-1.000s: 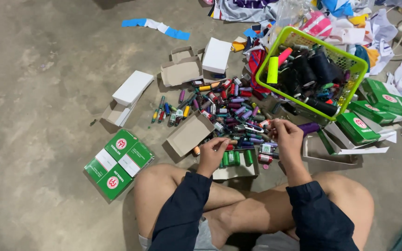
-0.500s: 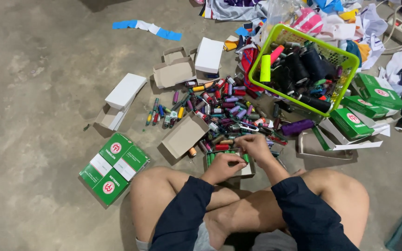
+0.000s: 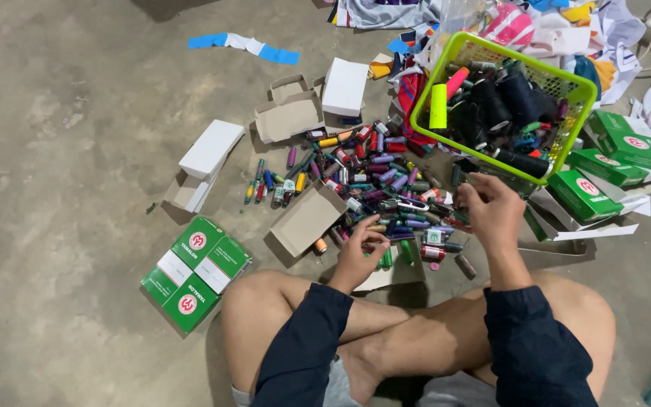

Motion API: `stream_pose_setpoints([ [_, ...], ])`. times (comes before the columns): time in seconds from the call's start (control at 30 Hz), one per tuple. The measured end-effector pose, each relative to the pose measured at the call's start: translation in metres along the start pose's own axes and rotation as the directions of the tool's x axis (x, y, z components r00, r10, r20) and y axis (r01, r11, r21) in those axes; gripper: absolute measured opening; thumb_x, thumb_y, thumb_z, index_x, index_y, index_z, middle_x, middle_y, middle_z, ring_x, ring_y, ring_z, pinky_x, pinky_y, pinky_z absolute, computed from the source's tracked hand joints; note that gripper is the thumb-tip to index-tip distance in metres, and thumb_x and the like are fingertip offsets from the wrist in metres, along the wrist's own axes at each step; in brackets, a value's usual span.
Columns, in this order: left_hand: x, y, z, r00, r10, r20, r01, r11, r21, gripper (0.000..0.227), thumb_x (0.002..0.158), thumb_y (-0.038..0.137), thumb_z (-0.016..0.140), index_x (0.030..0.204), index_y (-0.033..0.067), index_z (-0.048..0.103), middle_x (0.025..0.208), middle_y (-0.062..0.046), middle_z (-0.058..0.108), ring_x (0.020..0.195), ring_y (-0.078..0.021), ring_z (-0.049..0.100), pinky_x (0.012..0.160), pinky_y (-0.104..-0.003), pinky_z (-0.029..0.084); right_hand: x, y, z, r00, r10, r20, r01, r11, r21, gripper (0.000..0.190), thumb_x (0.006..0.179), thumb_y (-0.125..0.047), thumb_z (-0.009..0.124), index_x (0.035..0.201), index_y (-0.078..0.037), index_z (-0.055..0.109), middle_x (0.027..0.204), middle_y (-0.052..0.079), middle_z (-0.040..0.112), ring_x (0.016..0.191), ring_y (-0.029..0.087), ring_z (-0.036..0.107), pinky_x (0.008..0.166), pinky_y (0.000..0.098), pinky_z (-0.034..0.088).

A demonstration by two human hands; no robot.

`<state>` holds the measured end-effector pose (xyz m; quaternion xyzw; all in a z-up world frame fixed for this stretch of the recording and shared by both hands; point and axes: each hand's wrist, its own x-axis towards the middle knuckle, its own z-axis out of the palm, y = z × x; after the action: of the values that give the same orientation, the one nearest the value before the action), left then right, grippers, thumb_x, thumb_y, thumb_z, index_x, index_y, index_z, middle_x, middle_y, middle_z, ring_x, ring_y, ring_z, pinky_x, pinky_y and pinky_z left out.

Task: The person picks up thread spools from a pile on the floor and places them into cardboard boxes by hand, moving boxes aside and reaching into a plastic basket to retrieve more spools.

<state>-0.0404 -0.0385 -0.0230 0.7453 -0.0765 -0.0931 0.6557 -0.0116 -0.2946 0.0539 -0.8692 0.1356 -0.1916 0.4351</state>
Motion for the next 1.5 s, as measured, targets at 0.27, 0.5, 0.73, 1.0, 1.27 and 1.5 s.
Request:
stream_pose_setpoints([
  [0.27,0.002,0.008,-0.002,0.999,-0.011,-0.039,0.014,0.996,0.09,0.048,0.094,0.019,0.067,0.14,0.0126,0.054,0.106,-0.008,0.075,0.086,-0.0154,0.066,0.083,-0.031,0.056,0.009,-0.011,-0.025,0.934,-0.083,-0.346,0.225,0.892,0.393,0.011,0.104,0.004,0.078,0.112,0.006,0.071,0.091,0.018,0.074,0.079,0.02,0.075,0.075,0.0296,0.065],
  [0.5,0.003,0.008,-0.005,0.994,-0.06,-0.095,0.071,0.991,0.114,0.044,0.095,0.019,0.065,0.138,0.0107,0.056,0.099,-0.006,0.075,0.079,-0.0152,0.065,0.077,-0.033,0.056,0.04,0.031,-0.068,0.845,0.281,-0.456,0.125,0.724,0.678,0.012,0.094,-0.006,0.083,0.102,-0.002,0.074,0.085,0.012,0.077,0.069,0.018,0.074,0.066,0.0303,0.068],
  [0.73,0.006,0.0,0.002,0.997,-0.053,-0.048,0.058,0.991,0.117,0.035,0.097,0.018,0.063,0.13,0.0077,0.06,0.112,-0.009,0.073,0.089,-0.0184,0.068,0.078,-0.033,0.056,0.049,0.05,-0.095,0.823,0.415,-0.387,0.163,0.481,0.862,0.009,0.103,-0.003,0.076,0.1,-0.006,0.069,0.095,0.013,0.077,0.08,0.017,0.074,0.071,0.0238,0.065],
  [1.0,0.058,0.021,0.033,0.999,-0.044,0.018,0.039,0.978,0.204,0.068,0.097,0.029,0.064,0.157,0.0164,0.036,0.102,-0.007,0.076,0.086,-0.023,0.072,0.078,-0.039,0.058,0.044,0.056,-0.068,0.927,0.369,0.067,-0.178,0.275,0.945,0.01,0.095,-0.018,0.079,0.102,-0.019,0.072,0.091,-0.001,0.072,0.073,0.011,0.064,0.064,0.0206,0.051],
  [1.27,0.131,0.005,0.04,0.995,-0.058,0.086,0.024,0.935,0.354,0.023,0.103,0.022,0.059,0.1,0.0054,0.075,0.059,-0.008,0.052,0.048,-0.0189,0.034,0.053,-0.04,0.023,0.048,0.064,-0.096,0.927,0.363,0.095,-0.079,-0.059,0.995,0.012,0.097,-0.013,0.08,0.109,-0.014,0.076,0.096,-0.003,0.078,0.085,0.006,0.074,0.076,0.0132,0.061],
  [1.5,0.146,0.087,-0.015,0.998,0.062,-0.032,-0.04,0.883,0.467,0.024,0.097,0.023,0.065,0.11,0.01,0.08,0.077,-0.006,0.078,0.049,-0.0151,0.051,0.05,-0.033,0.04,0.048,0.029,-0.059,0.927,0.353,-0.126,-0.078,0.511,0.856,0.006,0.098,-0.004,0.076,0.099,-0.006,0.071,0.089,0.014,0.074,0.068,0.021,0.07,0.059,0.0296,0.06],
])
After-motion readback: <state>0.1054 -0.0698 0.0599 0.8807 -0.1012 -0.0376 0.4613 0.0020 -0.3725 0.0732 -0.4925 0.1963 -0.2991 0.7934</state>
